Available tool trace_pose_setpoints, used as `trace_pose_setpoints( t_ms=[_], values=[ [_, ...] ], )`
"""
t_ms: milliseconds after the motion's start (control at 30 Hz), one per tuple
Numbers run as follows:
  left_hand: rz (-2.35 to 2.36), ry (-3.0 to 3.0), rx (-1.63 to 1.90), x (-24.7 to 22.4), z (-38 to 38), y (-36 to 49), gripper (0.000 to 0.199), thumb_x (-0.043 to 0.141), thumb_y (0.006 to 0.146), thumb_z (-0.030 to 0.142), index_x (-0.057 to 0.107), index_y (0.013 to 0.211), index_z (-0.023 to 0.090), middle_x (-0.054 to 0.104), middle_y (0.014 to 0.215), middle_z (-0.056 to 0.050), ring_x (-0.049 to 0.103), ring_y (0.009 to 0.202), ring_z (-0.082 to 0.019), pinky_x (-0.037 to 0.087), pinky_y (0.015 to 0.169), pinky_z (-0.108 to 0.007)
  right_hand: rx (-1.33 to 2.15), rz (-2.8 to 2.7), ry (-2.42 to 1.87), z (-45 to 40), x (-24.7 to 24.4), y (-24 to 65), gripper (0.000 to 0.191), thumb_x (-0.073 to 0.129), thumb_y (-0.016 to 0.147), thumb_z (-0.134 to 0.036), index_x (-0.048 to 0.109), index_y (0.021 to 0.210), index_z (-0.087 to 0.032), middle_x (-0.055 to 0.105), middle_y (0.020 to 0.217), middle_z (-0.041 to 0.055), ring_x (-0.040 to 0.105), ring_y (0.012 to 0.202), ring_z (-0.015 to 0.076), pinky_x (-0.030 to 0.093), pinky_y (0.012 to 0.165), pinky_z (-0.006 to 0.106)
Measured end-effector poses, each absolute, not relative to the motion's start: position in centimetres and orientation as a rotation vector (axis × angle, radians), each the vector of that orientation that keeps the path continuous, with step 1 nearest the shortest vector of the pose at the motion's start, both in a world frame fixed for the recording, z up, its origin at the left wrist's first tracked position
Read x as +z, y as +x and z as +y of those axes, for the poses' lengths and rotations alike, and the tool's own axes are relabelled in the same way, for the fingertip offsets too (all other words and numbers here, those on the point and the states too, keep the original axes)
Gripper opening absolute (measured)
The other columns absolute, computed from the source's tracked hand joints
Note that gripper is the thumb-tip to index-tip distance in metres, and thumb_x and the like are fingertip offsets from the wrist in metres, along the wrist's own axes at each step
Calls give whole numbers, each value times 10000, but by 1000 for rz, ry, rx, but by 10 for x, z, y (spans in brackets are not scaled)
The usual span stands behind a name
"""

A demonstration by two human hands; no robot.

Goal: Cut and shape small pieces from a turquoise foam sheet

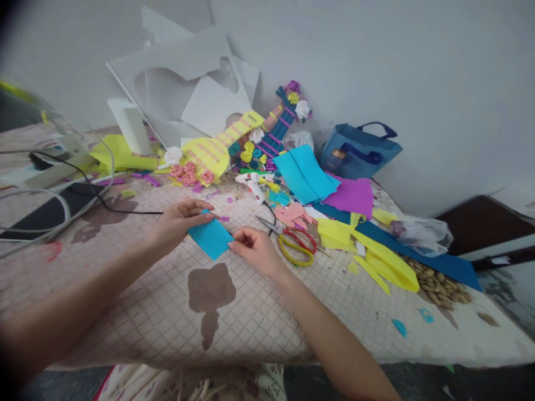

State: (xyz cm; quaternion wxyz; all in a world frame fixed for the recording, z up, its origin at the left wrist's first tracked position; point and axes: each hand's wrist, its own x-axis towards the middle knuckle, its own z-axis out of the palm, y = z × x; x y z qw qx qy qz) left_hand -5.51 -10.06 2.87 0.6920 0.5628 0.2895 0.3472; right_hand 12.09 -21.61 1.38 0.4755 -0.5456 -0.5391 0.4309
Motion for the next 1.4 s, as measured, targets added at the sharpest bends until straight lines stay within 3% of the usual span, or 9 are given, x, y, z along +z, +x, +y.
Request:
trace_pose_setpoints(
  t_ms=[133, 300, 533, 733, 933, 1167, 1300, 1400],
  values=[
    [628, 1358, 696, 26, -105, -53, 349, 808, 622, 298, 631, 880, 141, 727, 776, -52, 669, 675, -162, 495, 572, -236, 1092, -1396, -1277, -218, 18, 117, 358, 633, 785, -510, 593, 910, -177, 579, 839, 22, 524, 720, 126, 416, 640, 255],
    [622, 1476, 651, 21, -116, -49, 330, 787, 642, 315, 640, 879, 139, 724, 753, -61, 670, 674, -171, 480, 550, -233, 1035, -1375, -1370, -217, 15, 109, 393, 569, 817, -540, 505, 670, -181, 383, 591, -43, 352, 546, 90, 301, 503, 234],
    [653, 1389, 663, 24, -109, -50, 370, 811, 602, 335, 630, 865, 148, 732, 787, -71, 678, 705, -196, 510, 612, -282, 1069, -1373, -1325, -213, 11, 112, 238, 614, 805, -400, 562, 752, -173, 506, 685, -19, 448, 628, 109, 367, 602, 251],
    [739, 1330, 785, 25, -101, -53, 315, 735, 689, 421, 630, 818, 154, 724, 783, -65, 666, 733, -182, 498, 684, -293, 1016, -1382, -1379, -213, 9, 113, 194, 618, 796, -334, 561, 709, -170, 489, 644, -31, 432, 587, 98, 346, 568, 243],
    [727, 1183, 709, 25, -102, -50, 522, 702, 718, 504, 565, 1109, 187, 666, 1117, -116, 645, 935, -218, 509, 749, -331, 958, -1177, -1319, -210, 4, 114, 207, 625, 791, -369, 568, 714, -185, 502, 616, -36, 460, 557, 102, 381, 542, 241],
    [666, 1206, 539, 13, -118, -45, 405, 772, 658, 417, 645, 916, 131, 701, 880, -78, 651, 769, -201, 517, 723, -327, 965, -1097, -1297, -208, 0, 113, 220, 632, 791, -392, 589, 733, -185, 521, 641, -29, 474, 581, 103, 408, 550, 234],
    [733, 1272, 732, 14, -113, -46, 397, 691, 710, 521, 604, 721, 133, 606, 635, -4, 565, 591, -132, 475, 600, -264, 1004, -1084, -1297, -207, 0, 110, 260, 642, 772, -418, 557, 698, -184, 495, 611, -37, 464, 563, 102, 401, 547, 238],
    [734, 1167, 747, 17, -112, -46, 493, 560, 764, 627, 577, 699, 139, 587, 627, -14, 575, 608, -153, 476, 596, -280, 990, -1059, -1305, -206, 1, 108, 280, 648, 757, -438, 543, 691, -188, 490, 595, -40, 465, 544, 104, 396, 540, 244]
  ],
)
